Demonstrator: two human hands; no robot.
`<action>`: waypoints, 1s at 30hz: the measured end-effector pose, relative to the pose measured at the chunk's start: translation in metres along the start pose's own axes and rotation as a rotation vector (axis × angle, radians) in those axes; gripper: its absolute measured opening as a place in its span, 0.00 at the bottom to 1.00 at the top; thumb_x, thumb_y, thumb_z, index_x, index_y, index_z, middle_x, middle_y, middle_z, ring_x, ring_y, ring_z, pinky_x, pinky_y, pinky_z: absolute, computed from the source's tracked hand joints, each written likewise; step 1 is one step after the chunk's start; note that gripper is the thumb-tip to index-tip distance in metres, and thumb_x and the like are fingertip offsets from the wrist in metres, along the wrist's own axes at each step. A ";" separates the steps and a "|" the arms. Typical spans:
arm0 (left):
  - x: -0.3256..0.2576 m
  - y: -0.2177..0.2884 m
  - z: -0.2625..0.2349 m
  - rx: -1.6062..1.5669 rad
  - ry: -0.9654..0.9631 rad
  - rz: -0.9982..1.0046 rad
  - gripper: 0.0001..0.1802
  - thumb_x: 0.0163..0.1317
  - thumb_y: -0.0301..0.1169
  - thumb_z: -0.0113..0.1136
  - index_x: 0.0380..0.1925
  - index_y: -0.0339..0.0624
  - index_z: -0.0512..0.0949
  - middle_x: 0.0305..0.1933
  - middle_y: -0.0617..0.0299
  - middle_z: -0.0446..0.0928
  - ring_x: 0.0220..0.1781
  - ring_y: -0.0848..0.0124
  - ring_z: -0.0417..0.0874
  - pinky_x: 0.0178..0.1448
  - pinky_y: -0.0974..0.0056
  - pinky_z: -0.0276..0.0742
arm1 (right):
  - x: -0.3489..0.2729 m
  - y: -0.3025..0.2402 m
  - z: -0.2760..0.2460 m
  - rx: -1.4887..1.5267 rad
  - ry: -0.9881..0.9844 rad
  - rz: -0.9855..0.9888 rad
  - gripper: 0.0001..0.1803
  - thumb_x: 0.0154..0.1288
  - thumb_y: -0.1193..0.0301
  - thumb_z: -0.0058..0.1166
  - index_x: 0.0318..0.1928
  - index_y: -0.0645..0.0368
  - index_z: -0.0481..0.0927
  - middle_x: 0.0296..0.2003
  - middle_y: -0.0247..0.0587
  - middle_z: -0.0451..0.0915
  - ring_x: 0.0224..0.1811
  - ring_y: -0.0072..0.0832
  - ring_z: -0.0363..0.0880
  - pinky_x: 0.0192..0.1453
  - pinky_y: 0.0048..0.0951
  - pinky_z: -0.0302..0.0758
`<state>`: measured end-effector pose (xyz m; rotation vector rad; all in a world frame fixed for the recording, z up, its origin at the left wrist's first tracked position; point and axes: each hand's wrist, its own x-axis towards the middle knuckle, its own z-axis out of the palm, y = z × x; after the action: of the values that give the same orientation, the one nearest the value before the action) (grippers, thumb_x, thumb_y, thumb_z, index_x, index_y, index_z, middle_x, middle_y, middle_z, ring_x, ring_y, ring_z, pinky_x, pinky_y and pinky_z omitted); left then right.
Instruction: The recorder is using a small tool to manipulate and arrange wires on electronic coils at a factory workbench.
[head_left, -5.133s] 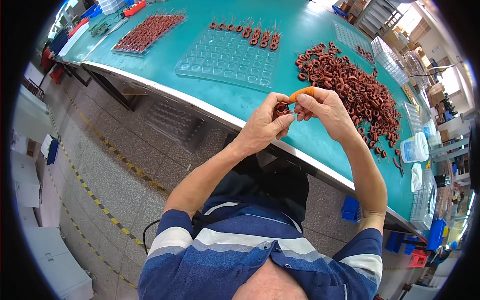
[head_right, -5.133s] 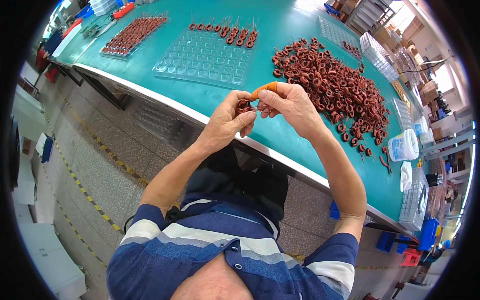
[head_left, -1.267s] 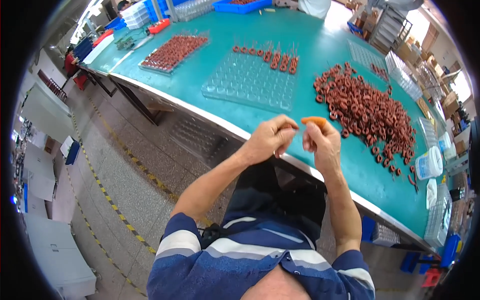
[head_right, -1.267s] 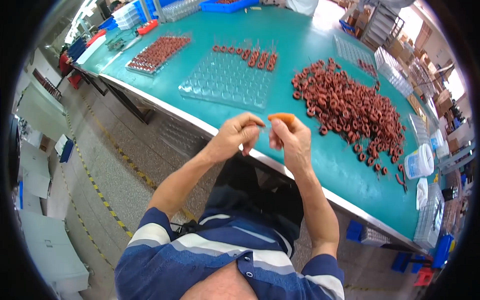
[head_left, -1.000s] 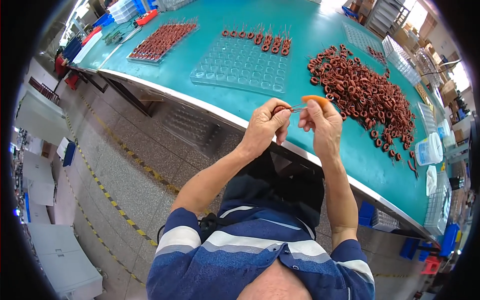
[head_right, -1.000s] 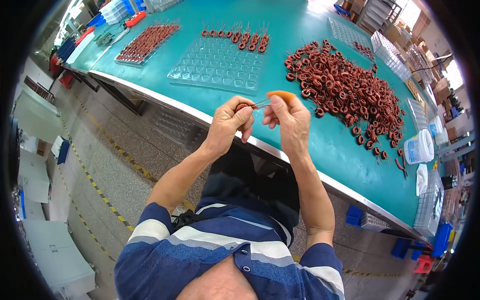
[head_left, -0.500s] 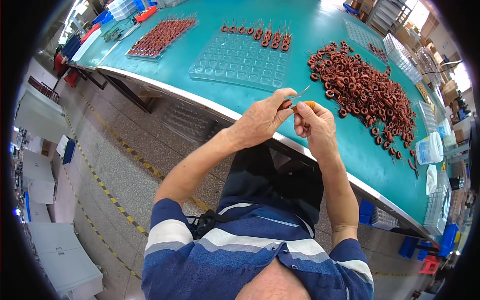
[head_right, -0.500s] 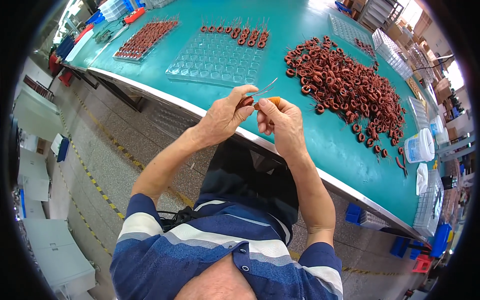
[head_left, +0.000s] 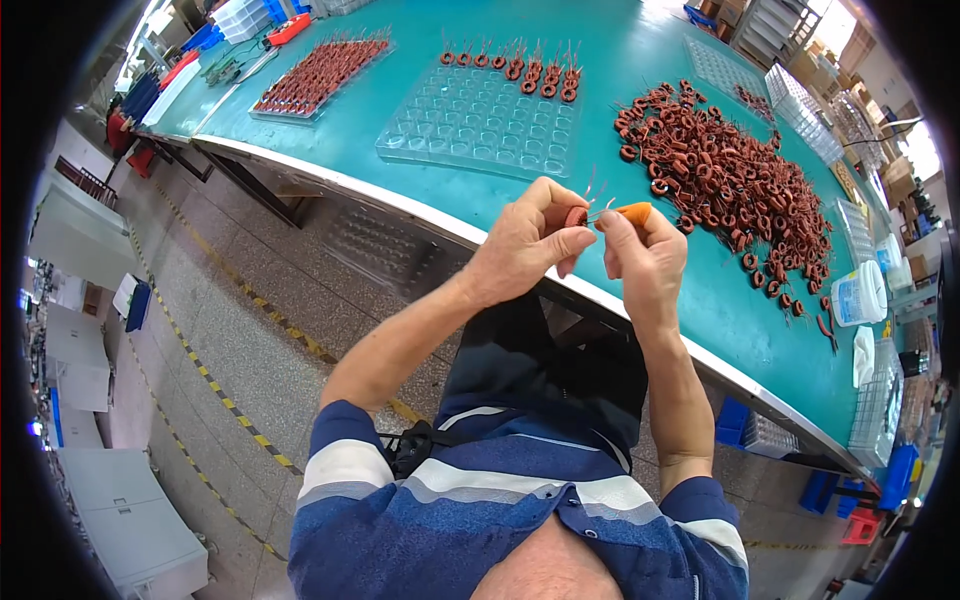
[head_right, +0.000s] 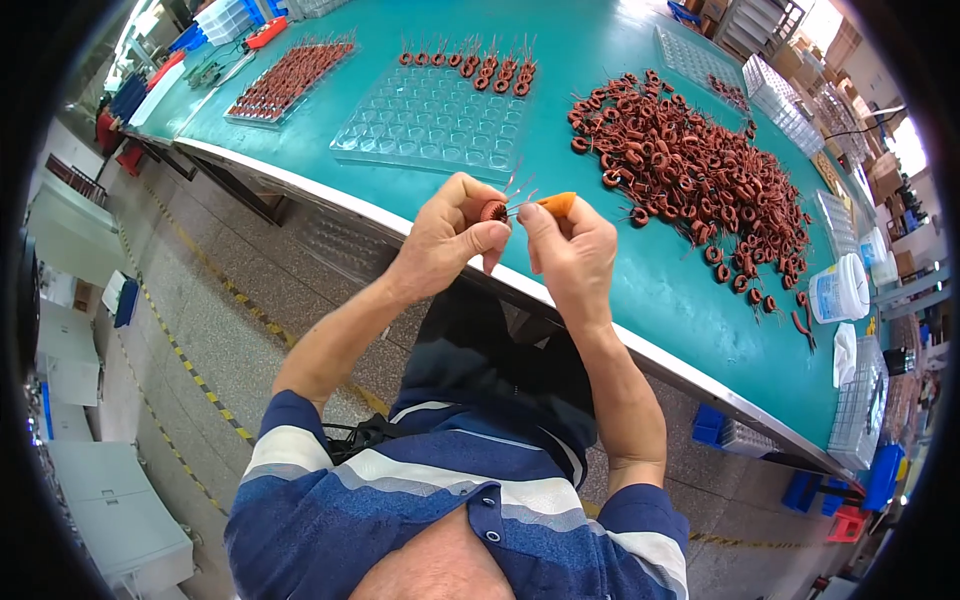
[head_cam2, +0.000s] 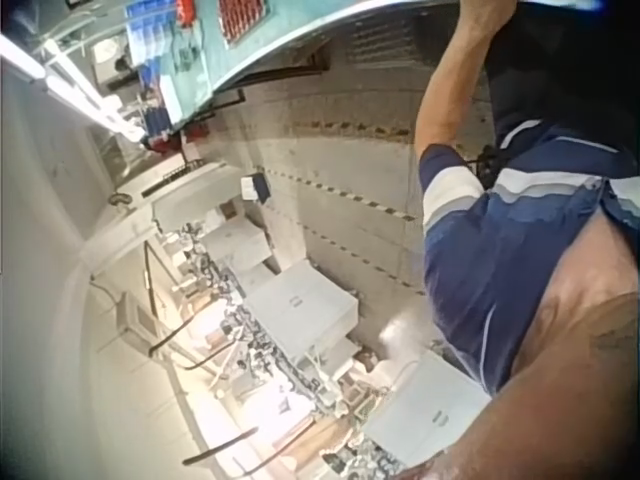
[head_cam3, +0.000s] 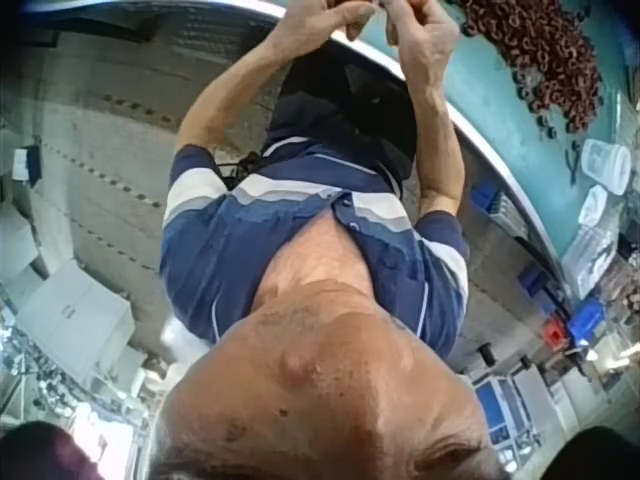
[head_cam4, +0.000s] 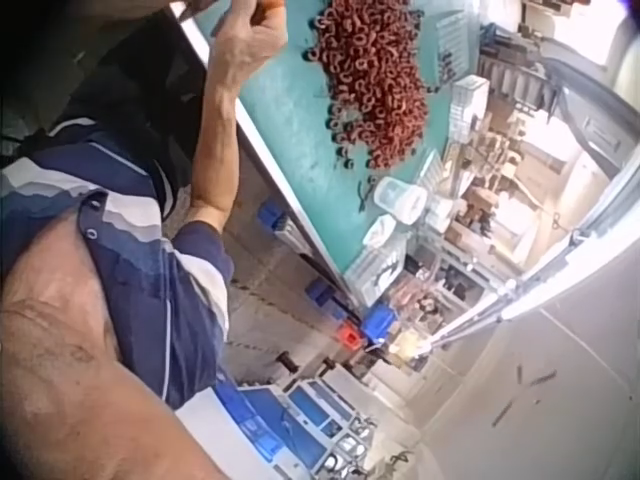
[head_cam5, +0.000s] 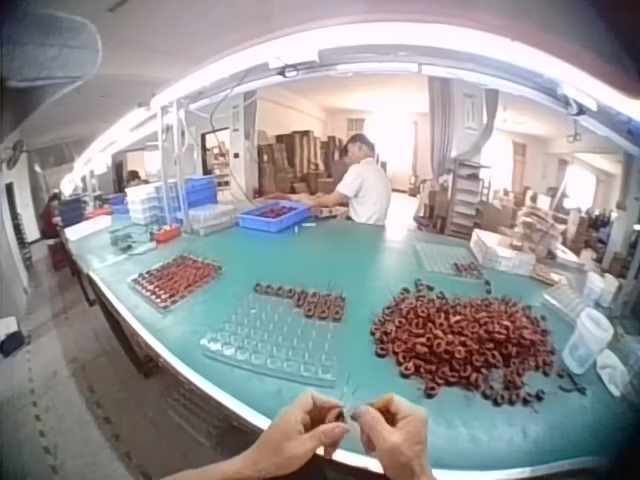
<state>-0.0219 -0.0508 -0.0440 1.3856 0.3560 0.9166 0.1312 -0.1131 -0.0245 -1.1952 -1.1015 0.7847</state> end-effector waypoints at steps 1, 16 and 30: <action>-0.001 -0.004 0.006 -0.110 0.002 0.059 0.15 0.68 0.34 0.57 0.45 0.37 0.65 0.29 0.61 0.73 0.25 0.74 0.77 0.29 0.71 0.75 | 0.001 0.004 -0.001 0.139 -0.033 0.031 0.09 0.66 0.71 0.56 0.31 0.65 0.78 0.17 0.30 0.73 0.15 0.13 0.65 0.19 0.17 0.59; 0.003 -0.010 0.004 0.019 0.032 -0.067 0.13 0.73 0.35 0.45 0.44 0.35 0.71 0.26 0.65 0.70 0.24 0.78 0.72 0.27 0.72 0.71 | 0.008 0.011 0.006 -0.243 -0.045 -0.272 0.09 0.65 0.72 0.58 0.38 0.67 0.81 0.23 0.33 0.79 0.21 0.15 0.72 0.24 0.17 0.68; 0.011 -0.022 -0.008 -0.312 0.249 0.010 0.11 0.73 0.34 0.43 0.42 0.36 0.68 0.22 0.64 0.68 0.19 0.76 0.71 0.22 0.71 0.67 | 0.028 0.016 0.016 0.181 0.065 -0.010 0.16 0.68 0.64 0.56 0.45 0.65 0.78 0.26 0.35 0.77 0.21 0.17 0.72 0.24 0.18 0.65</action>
<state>-0.0130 -0.0356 -0.0624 0.9909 0.3762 1.1059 0.1260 -0.0784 -0.0334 -1.0553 -0.9613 0.8141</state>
